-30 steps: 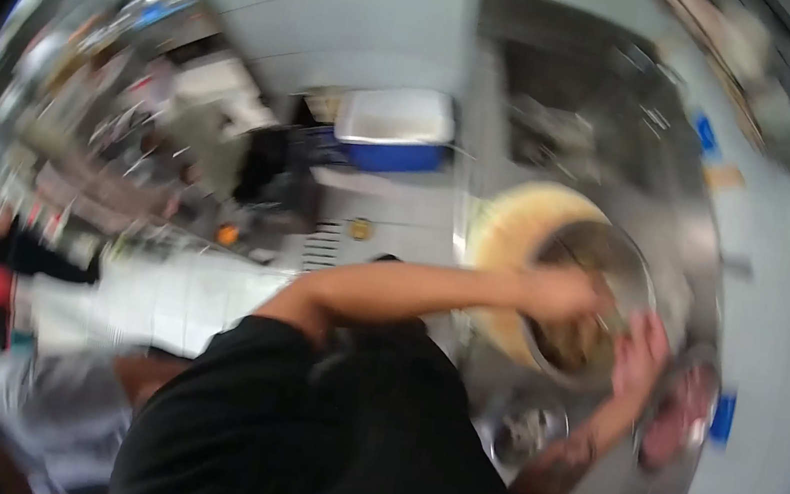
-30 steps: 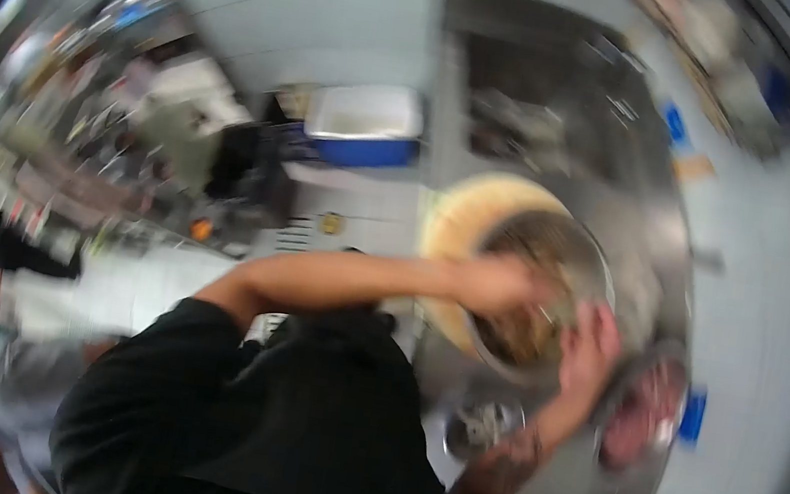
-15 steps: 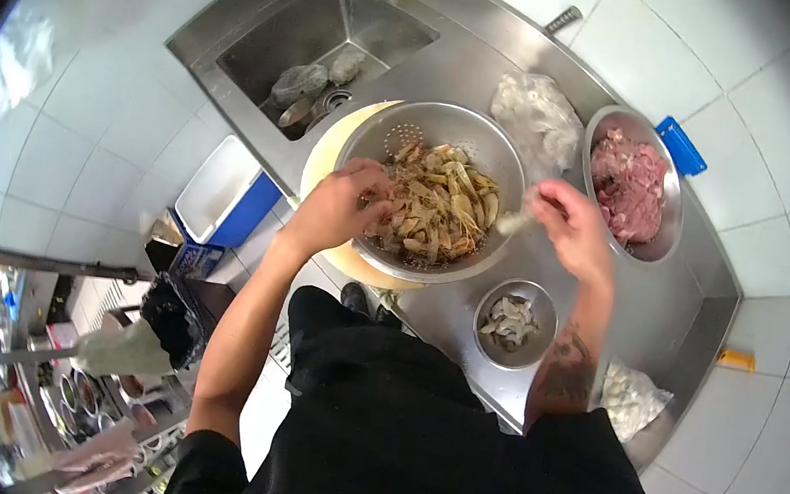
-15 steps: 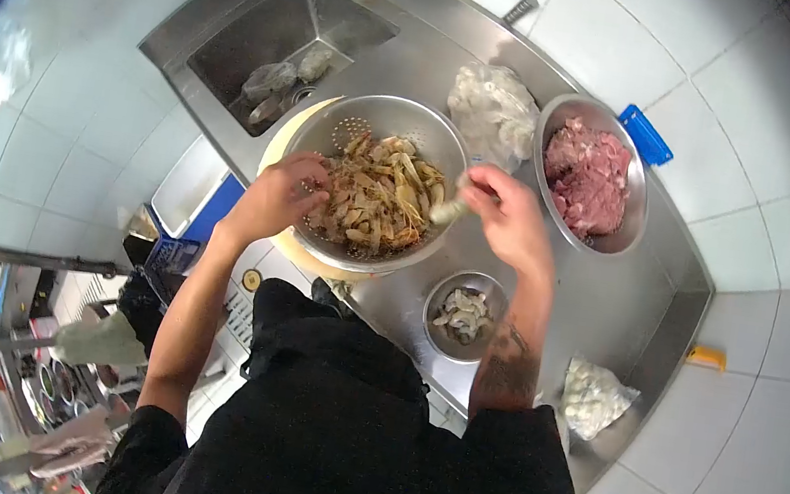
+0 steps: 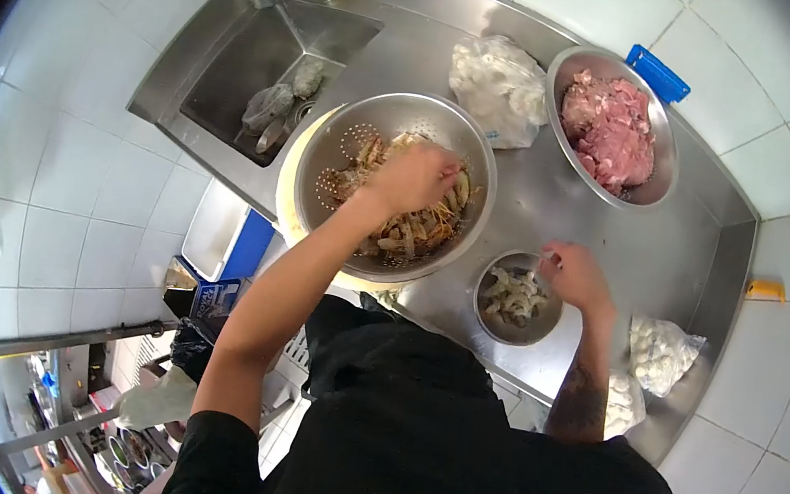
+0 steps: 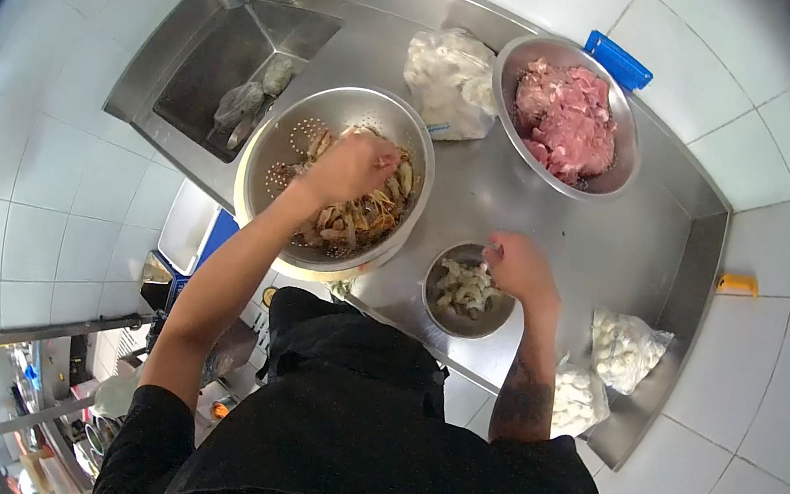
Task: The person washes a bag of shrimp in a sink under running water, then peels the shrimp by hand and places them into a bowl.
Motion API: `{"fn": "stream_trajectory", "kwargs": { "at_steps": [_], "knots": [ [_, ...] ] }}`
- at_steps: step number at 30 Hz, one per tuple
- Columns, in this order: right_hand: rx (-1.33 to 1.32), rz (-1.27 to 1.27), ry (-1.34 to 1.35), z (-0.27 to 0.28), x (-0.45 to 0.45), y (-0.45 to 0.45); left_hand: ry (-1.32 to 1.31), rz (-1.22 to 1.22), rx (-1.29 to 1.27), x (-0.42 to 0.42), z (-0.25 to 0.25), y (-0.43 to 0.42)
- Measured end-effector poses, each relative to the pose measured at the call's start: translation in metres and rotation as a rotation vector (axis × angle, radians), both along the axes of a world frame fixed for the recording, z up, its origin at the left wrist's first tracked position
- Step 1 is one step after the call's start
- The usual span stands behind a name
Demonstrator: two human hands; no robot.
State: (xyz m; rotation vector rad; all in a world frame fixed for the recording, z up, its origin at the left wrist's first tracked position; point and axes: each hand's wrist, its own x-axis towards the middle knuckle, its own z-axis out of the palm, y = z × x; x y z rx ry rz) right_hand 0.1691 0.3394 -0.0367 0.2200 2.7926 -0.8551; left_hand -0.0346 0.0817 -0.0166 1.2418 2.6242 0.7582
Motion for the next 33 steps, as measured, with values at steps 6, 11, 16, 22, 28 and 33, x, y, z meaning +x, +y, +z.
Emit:
{"fn": "stream_trajectory", "kwargs": {
  "at_steps": [6,11,16,22,28,33],
  "knots": [
    [-0.113,-0.101,0.056,0.002,-0.003,0.002,0.028,0.014,-0.122,0.0,-0.028,0.013],
    [-0.124,-0.156,0.068,0.0,-0.002,0.003,0.041,0.031,-0.191,-0.007,-0.026,-0.007],
    [-0.147,-0.171,0.129,0.003,0.0,0.003,0.015,0.058,-0.468,-0.012,-0.004,-0.027],
    [-0.195,-0.189,0.132,0.012,-0.003,-0.003,0.139,-0.183,-0.228,0.01,0.011,-0.011],
    [-0.192,-0.168,0.236,0.027,-0.011,-0.021,0.226,-0.285,-0.144,0.02,-0.012,-0.004],
    [-0.381,-0.135,0.374,0.067,-0.037,-0.062,-0.17,-0.084,0.002,0.021,0.028,-0.028]
  ]
}}
